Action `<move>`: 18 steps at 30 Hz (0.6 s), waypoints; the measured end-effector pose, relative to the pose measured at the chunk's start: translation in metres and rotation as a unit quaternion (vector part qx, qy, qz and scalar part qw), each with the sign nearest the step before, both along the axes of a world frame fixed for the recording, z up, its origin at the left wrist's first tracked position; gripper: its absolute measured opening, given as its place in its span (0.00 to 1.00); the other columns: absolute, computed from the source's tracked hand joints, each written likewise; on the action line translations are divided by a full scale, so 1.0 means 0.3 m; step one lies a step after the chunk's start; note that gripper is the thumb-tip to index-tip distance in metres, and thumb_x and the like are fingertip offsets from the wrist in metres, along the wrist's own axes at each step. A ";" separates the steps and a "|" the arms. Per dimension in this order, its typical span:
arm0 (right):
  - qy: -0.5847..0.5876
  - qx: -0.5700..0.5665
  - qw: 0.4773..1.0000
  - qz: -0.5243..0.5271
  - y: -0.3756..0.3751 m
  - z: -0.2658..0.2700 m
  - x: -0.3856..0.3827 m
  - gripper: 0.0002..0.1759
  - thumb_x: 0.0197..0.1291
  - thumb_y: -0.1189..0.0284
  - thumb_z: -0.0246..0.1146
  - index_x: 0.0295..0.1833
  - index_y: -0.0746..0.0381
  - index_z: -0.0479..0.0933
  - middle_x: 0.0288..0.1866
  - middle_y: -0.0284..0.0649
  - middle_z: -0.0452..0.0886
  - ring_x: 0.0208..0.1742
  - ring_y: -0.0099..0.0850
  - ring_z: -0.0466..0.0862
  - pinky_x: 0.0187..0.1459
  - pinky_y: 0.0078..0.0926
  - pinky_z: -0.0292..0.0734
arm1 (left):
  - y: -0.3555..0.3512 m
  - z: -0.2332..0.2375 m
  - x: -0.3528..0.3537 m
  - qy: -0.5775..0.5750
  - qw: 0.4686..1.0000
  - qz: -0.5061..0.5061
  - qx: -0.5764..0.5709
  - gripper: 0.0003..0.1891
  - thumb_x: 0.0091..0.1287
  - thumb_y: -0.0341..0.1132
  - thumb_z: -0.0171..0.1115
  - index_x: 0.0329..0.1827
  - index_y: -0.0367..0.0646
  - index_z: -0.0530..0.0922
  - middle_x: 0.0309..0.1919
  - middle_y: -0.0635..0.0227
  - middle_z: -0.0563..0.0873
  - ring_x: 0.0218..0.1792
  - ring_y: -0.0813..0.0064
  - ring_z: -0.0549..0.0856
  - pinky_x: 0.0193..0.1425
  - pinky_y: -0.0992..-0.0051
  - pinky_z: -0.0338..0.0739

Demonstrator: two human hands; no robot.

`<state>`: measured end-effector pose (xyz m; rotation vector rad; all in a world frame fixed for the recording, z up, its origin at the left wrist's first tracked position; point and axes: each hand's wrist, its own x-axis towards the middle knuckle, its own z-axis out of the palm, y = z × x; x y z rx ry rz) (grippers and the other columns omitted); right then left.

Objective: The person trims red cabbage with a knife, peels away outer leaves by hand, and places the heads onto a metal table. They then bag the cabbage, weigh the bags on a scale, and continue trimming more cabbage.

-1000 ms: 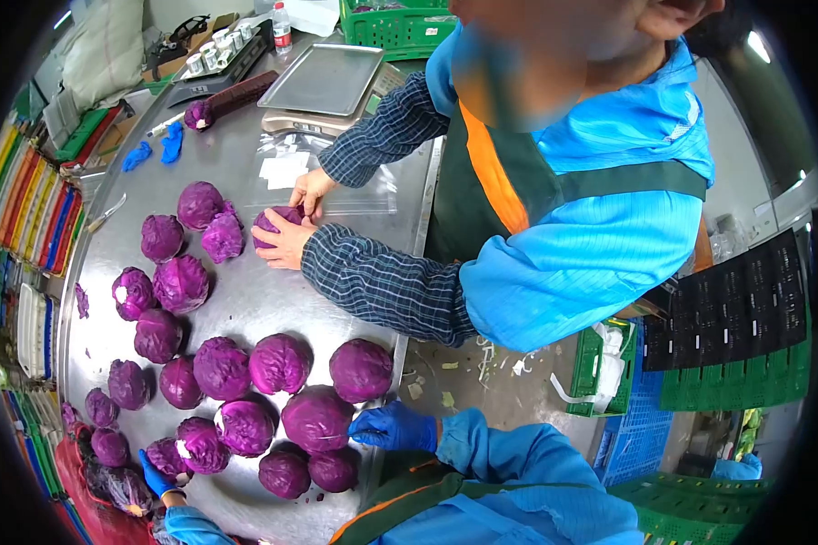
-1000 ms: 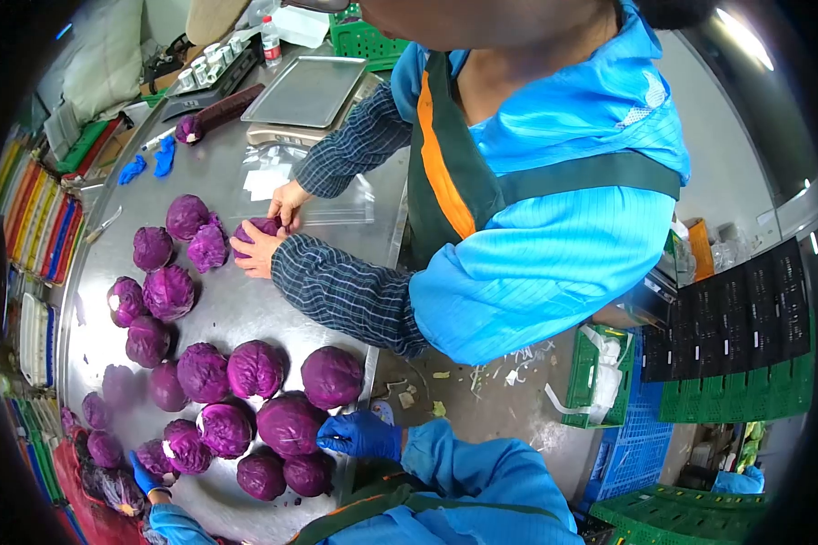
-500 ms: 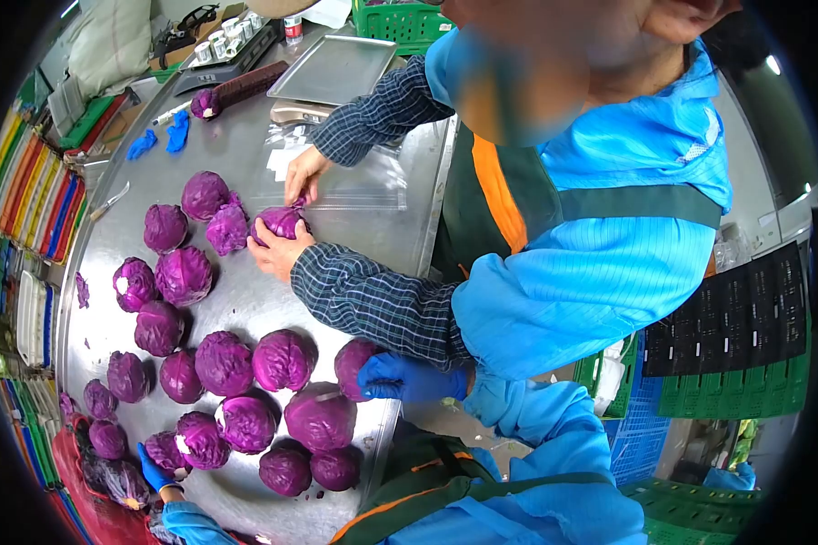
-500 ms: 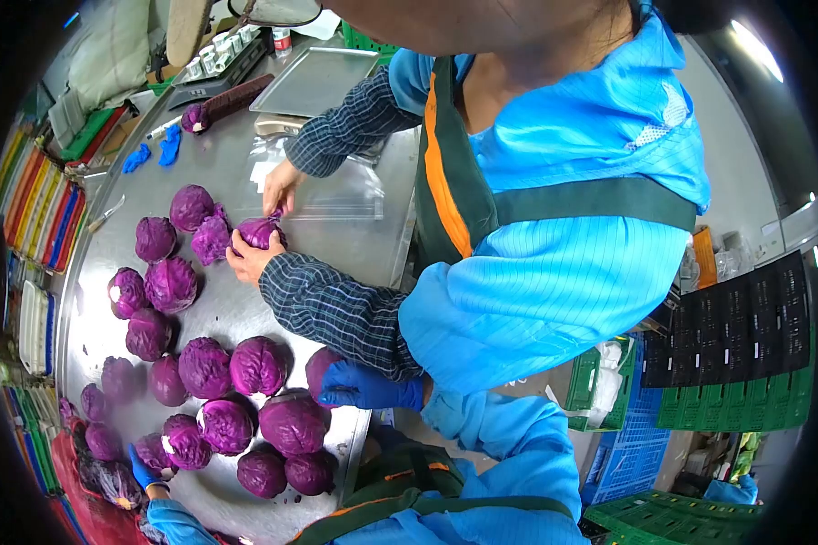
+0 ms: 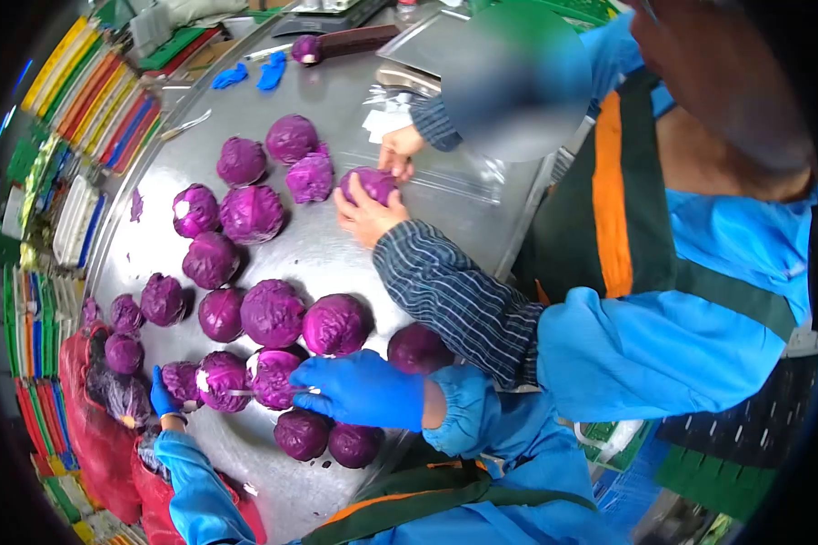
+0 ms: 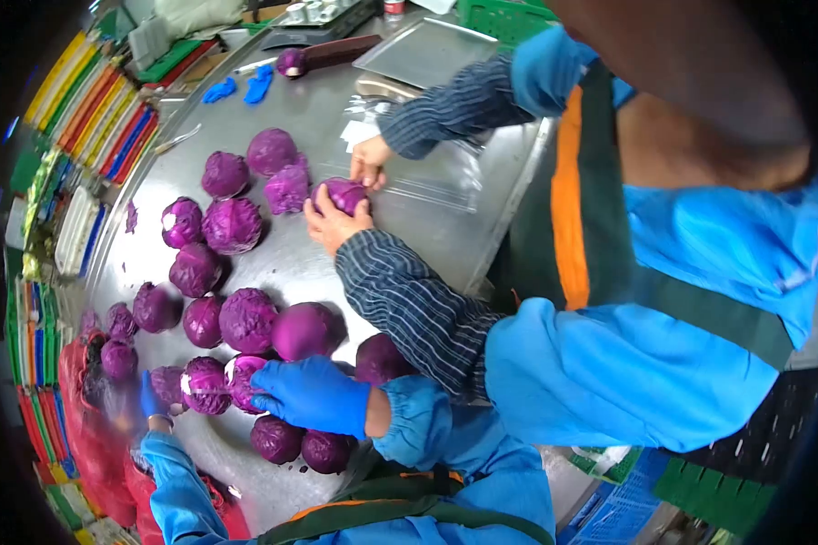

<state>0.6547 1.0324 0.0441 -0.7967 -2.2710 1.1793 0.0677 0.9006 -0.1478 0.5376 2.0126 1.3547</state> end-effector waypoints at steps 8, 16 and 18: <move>-0.012 -0.064 0.998 -0.014 -0.134 -0.228 0.156 0.17 0.66 0.57 0.59 0.43 0.61 0.80 0.34 0.47 0.82 0.33 0.50 0.81 0.34 0.43 0.77 | 0.074 0.033 0.090 -0.183 0.982 0.016 0.038 0.29 0.69 0.55 0.57 0.54 0.33 0.79 0.50 0.60 0.84 0.49 0.64 0.84 0.58 0.65 0.77; 0.051 -0.170 0.982 -0.060 -0.231 -0.146 0.264 0.20 0.67 0.57 0.59 0.48 0.64 0.80 0.38 0.53 0.83 0.39 0.50 0.83 0.41 0.41 0.78 | 0.034 0.117 0.199 -0.213 0.973 -0.084 0.007 0.29 0.67 0.60 0.58 0.53 0.42 0.80 0.47 0.66 0.85 0.47 0.68 0.84 0.56 0.66 0.78; -0.003 -0.166 0.980 -0.109 -0.199 -0.085 0.305 0.19 0.67 0.58 0.60 0.48 0.63 0.81 0.38 0.53 0.83 0.39 0.50 0.83 0.40 0.40 0.78 | 0.017 0.122 0.247 -0.304 0.947 -0.089 0.045 0.32 0.67 0.64 0.54 0.56 0.43 0.79 0.51 0.63 0.84 0.51 0.64 0.83 0.61 0.64 0.75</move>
